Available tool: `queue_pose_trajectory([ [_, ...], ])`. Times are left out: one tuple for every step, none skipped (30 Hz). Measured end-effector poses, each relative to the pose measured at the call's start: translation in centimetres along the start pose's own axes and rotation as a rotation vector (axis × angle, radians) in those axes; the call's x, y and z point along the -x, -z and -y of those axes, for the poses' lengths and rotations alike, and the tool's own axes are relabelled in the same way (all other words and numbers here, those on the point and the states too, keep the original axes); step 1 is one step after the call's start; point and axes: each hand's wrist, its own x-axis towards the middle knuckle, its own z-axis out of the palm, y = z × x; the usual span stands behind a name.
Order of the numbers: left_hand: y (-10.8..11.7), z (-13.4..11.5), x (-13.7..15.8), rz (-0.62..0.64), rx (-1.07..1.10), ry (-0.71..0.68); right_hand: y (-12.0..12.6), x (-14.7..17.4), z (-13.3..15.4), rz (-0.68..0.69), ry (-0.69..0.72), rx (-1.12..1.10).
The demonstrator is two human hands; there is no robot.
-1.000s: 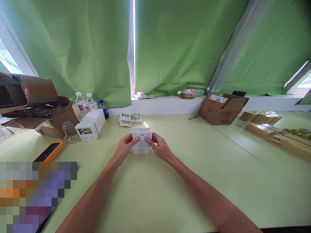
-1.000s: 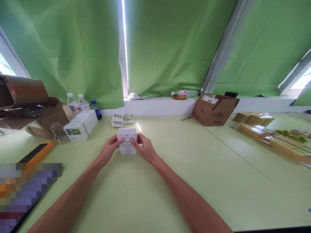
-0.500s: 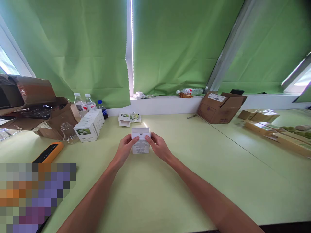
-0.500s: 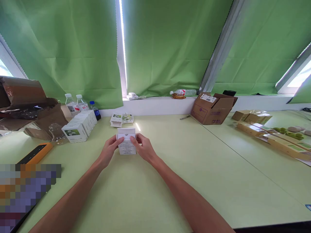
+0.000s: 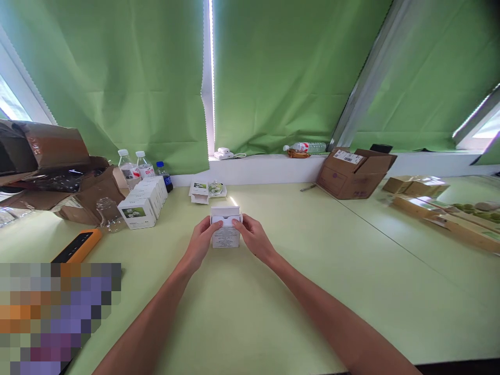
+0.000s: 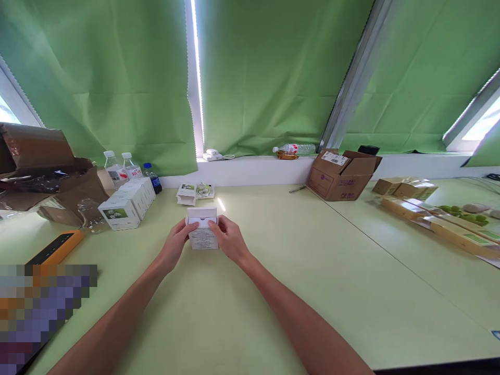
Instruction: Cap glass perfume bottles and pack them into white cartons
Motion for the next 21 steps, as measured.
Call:
queue_pose_trajectory([
  [0.0, 0.1, 0.0, -0.006, 0.004, -0.003, 0.0, 0.0, 0.0, 0.001, -0.002, -0.006],
  [-0.1, 0.2, 0.0, -0.012, 0.007, -0.006, 0.0, -0.1, -0.1, 0.002, -0.002, -0.01],
  [-0.1, 0.2, 0.0, -0.021, 0.008, -0.008, 0.0, -0.1, -0.1, 0.0, -0.002, -0.011],
  [-0.1, 0.3, 0.0, -0.029, 0.009, -0.006, -0.1, -0.1, -0.1, -0.003, -0.001, -0.011],
  [-0.1, 0.3, 0.0, -0.036, 0.009, -0.002, -0.1, -0.1, -0.1, -0.006, -0.002, -0.009],
  [-0.2, 0.3, 0.0, -0.041, 0.009, 0.006, -0.1, -0.1, -0.1, -0.01, -0.002, -0.01],
  [-0.2, 0.3, 0.0, -0.044, 0.012, 0.017, -0.1, -0.1, -0.1, -0.01, -0.003, -0.014],
  [-0.3, 0.2, 0.0, -0.046, 0.017, 0.027, -0.1, -0.1, -0.1, -0.012, -0.003, -0.02],
  [-0.4, 0.2, 0.1, -0.048, 0.024, 0.036, -0.1, -0.1, 0.0, -0.014, -0.003, -0.027],
  [-0.4, 0.1, 0.1, -0.049, 0.032, 0.043, -0.1, -0.1, 0.0, -0.014, -0.004, -0.032],
  [-0.5, 0.1, 0.1, -0.055, 0.041, 0.048, -0.1, 0.0, 0.1, -0.018, -0.004, -0.035],
  [-0.6, 0.0, 0.2, -0.061, 0.048, 0.054, -0.2, 0.0, 0.1, -0.02, -0.006, -0.038],
  [-0.7, -0.1, 0.2, -0.068, 0.054, 0.062, -0.2, 0.0, 0.2, -0.019, -0.011, -0.04],
  [-0.7, -0.2, 0.2, -0.076, 0.057, 0.069, -0.2, 0.0, 0.3, -0.02, -0.018, -0.042],
  [-0.8, -0.3, 0.3, -0.084, 0.059, 0.076, -0.2, 0.0, 0.3, -0.021, -0.028, -0.046],
  [-0.9, -0.4, 0.3, -0.091, 0.059, 0.082, -0.2, 0.1, 0.4, -0.024, -0.041, -0.05],
  [-0.9, -0.4, 0.3, -0.096, 0.061, 0.087, -0.3, 0.1, 0.5, -0.028, -0.053, -0.057],
  [-1.0, -0.4, 0.4, -0.099, 0.063, 0.091, -0.3, 0.0, 0.5, -0.033, -0.066, -0.064],
  [-1.0, -0.4, 0.4, -0.103, 0.067, 0.095, -0.4, 0.0, 0.6, -0.04, -0.076, -0.072],
  [-1.1, -0.4, 0.4, -0.105, 0.073, 0.099, -0.4, 0.0, 0.6, -0.049, -0.082, -0.08],
  [-1.1, -0.4, 0.4, -0.107, 0.08, 0.1, -0.5, 0.0, 0.7, -0.059, -0.086, -0.088],
])
